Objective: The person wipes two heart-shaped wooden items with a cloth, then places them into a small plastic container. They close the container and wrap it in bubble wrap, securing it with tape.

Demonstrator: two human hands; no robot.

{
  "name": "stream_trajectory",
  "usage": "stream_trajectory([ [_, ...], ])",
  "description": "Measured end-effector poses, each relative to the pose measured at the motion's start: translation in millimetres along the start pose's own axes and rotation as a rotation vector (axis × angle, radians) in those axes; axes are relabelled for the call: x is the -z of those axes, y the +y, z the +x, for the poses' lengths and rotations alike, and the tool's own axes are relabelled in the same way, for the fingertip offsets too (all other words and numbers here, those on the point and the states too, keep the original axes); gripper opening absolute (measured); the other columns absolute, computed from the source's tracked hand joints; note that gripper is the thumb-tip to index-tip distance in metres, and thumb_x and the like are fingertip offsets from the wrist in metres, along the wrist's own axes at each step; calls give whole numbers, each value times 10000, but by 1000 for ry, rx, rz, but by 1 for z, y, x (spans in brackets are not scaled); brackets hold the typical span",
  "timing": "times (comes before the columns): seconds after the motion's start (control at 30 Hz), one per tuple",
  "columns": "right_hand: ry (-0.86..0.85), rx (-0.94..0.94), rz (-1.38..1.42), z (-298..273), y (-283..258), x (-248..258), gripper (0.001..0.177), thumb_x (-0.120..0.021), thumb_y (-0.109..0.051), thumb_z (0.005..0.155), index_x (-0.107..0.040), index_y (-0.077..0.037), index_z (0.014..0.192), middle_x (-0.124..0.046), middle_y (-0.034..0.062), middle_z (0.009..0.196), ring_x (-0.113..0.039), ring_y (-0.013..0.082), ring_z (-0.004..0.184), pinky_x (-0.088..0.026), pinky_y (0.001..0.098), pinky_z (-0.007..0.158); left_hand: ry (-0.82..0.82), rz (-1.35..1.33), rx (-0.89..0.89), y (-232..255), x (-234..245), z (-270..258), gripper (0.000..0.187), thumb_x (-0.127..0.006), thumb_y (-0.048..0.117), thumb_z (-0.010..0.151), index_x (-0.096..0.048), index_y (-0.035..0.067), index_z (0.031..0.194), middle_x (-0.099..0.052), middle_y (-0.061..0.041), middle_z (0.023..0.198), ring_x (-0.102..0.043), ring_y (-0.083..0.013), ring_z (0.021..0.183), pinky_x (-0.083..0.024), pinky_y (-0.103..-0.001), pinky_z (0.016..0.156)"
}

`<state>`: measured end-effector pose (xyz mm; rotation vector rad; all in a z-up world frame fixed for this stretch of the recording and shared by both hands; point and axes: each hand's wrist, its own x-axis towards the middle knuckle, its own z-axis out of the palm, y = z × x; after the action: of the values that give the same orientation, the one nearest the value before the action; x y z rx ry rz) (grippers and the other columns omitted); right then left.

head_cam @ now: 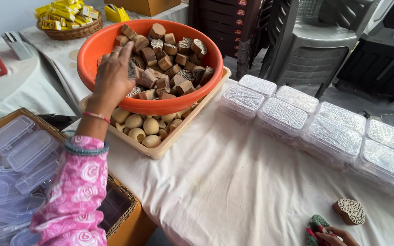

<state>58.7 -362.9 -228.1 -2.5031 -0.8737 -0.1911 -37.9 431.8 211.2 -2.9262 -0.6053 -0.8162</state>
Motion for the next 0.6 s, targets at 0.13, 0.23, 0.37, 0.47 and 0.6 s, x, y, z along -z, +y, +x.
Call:
stream_trajectory([
  [0.13,4,-7,-14,21,-19,-1,316,-787,-266,753,-834,-267,1065,-726,-43,1177,-726,153,1164,-523,361,1062,176,24,-224,38,14,-15,1170,-889,-34,685,-294,128,1680,-584,-123,1425,-575,-326,1110,-524,-414,1044],
  [0.23,31,615,-194,38,-5,5,400,-758,-429,776,-769,-226,1120,-667,-4,1198,-641,287,1167,-530,404,1005,326,-2,-360,59,29,-27,1162,-861,-66,655,-320,118,1666,-576,-96,1471,-579,-304,1161,-520,-415,1099],
  [0.37,-365,-257,-97,40,-78,48,555,-814,-393,752,-745,-322,1298,-559,28,1439,-641,192,1233,-550,354,1041,330,127,-245,52,21,-13,1078,-829,-52,666,-373,155,1622,-591,-85,1428,-565,-308,1247,-530,-421,1012],
  [0.47,-334,-123,-115,38,-41,26,580,-821,-427,733,-752,-312,1298,-584,58,1403,-612,227,1244,-525,378,1042,100,268,7,29,13,4,997,-789,-38,698,-412,186,1594,-582,-110,1387,-561,-303,1207,-533,-497,900],
  [0.6,-84,169,-27,30,-8,0,436,-768,-348,778,-787,-261,1205,-703,35,1194,-673,181,1199,-536,369,1022,-231,381,24,3,-21,36,585,-749,60,788,-572,123,1342,-571,-155,1331,-557,-346,1188,-494,-545,983],
])
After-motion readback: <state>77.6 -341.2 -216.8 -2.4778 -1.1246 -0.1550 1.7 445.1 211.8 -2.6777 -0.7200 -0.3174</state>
